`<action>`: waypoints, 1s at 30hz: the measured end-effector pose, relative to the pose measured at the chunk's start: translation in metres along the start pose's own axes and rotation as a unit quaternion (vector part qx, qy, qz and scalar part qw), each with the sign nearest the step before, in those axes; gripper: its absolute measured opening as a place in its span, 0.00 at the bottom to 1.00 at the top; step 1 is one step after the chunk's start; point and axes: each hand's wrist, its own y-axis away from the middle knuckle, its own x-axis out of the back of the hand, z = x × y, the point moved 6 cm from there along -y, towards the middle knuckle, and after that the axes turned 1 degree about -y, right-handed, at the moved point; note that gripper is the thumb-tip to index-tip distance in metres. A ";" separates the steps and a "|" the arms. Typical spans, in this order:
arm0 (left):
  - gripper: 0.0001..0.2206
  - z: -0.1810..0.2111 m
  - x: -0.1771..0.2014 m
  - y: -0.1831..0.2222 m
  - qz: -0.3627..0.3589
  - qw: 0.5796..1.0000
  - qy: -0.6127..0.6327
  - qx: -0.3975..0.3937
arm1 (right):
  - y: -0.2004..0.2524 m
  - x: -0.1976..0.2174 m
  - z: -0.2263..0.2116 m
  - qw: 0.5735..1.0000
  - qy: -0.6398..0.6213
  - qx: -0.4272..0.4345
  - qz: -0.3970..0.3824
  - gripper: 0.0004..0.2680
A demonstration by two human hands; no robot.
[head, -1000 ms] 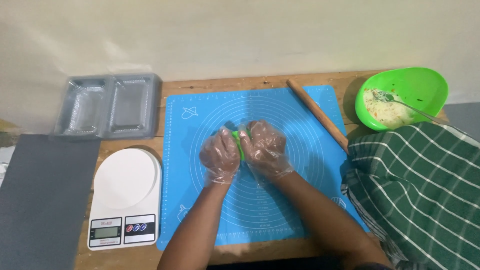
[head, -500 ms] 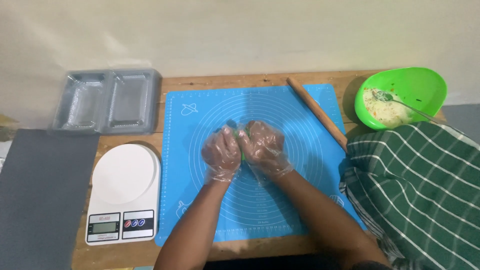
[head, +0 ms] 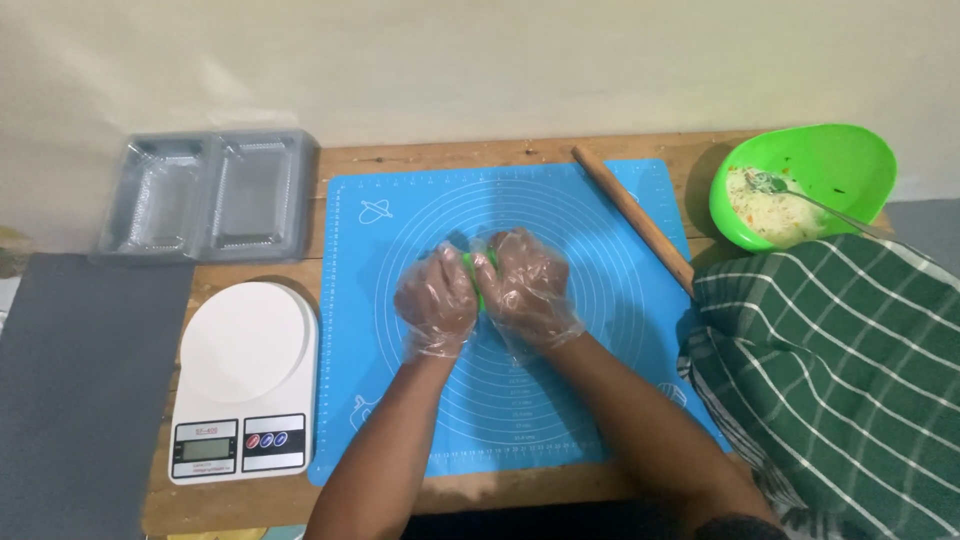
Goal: Rolling out dough, placing it in a mold, adding filling, and sealing it to create a pastel.
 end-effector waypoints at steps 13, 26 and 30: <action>0.06 -0.007 0.009 -0.011 -0.013 0.998 0.068 0.009 | -0.005 0.006 -0.023 0.998 -0.013 -0.034 -0.045 0.17; 0.21 -0.024 -0.022 0.004 -0.235 0.730 0.432 0.473 | -0.009 0.011 0.021 0.973 -0.159 -0.169 0.019 0.18; 0.27 -0.008 -0.022 0.008 -0.192 0.525 0.594 0.578 | -0.001 0.007 0.056 0.860 -0.283 -0.423 0.008 0.27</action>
